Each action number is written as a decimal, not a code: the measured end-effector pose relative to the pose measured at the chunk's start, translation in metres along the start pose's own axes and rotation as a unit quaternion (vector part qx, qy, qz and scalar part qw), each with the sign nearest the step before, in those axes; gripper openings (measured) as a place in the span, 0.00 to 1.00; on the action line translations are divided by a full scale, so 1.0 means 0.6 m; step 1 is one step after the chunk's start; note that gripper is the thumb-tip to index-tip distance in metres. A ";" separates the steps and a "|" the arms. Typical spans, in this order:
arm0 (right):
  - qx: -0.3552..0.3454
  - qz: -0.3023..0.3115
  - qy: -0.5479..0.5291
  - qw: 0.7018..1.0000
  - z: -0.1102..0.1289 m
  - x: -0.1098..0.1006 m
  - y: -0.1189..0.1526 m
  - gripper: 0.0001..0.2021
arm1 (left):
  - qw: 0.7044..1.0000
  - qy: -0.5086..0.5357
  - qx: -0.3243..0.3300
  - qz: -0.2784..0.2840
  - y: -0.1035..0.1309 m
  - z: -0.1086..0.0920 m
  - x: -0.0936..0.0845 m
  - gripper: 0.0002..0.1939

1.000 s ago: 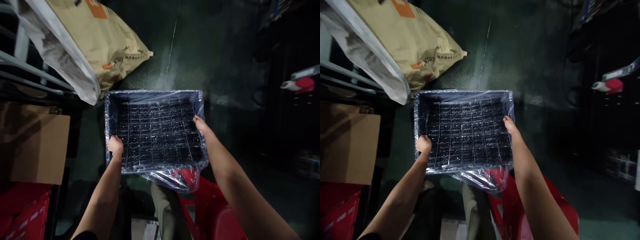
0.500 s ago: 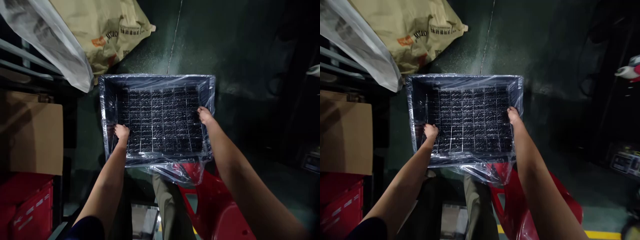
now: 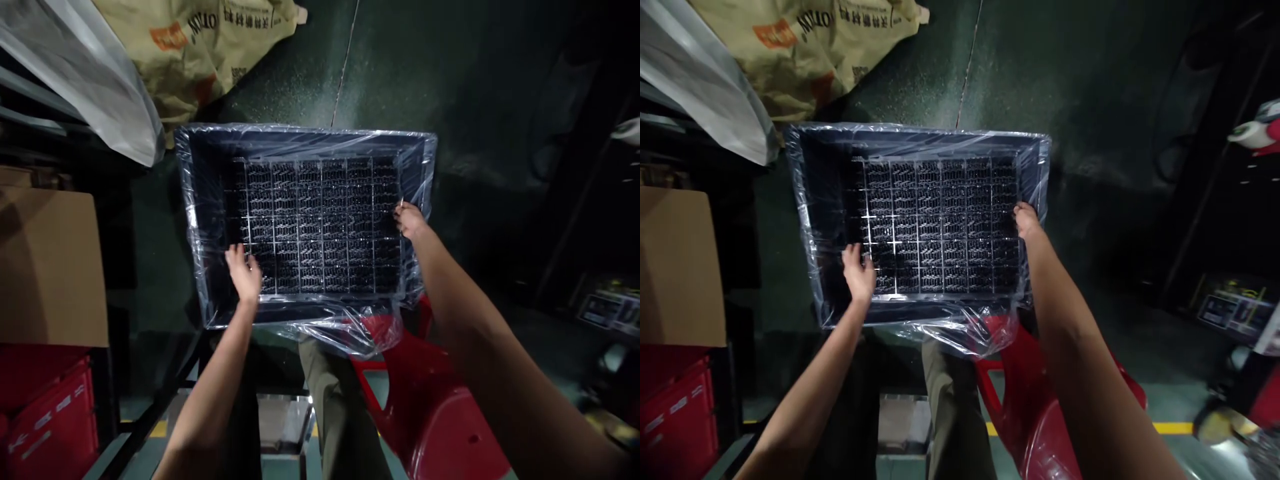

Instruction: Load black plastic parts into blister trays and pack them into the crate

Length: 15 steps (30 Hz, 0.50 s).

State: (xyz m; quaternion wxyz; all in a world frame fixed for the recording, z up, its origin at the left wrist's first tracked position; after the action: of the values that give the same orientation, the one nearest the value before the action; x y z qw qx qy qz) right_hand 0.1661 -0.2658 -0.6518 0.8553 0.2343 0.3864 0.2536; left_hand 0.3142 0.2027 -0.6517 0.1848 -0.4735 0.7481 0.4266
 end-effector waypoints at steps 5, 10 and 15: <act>0.052 -0.015 -0.007 0.999 0.002 -0.008 0.004 0.17 | 0.940 0.068 0.212 0.259 0.272 -0.236 0.185 0.12; 0.067 -0.026 -0.006 0.997 0.001 -0.011 -0.002 0.17 | 0.896 0.048 0.216 0.384 0.418 -0.350 0.363 0.24; 0.059 -0.025 -0.009 0.998 -0.006 -0.014 -0.017 0.17 | 0.837 0.125 0.272 0.457 0.471 -0.397 0.434 0.11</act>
State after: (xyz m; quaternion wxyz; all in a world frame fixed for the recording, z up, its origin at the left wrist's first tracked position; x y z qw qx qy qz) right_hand 0.1613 -0.2779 -0.6551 0.8495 0.2771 0.3984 0.2072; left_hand -0.0258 -0.0813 -0.5626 -0.0050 -0.0572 0.9821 0.1794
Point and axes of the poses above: each hand's wrist, its own y-axis away from the middle knuckle, its own x-axis out of the palm, z = x × y, the point moved 9 cm from there along -y, towards the middle knuckle, and after that the axes turned 5 degrees about -y, right-handed, at the moved point
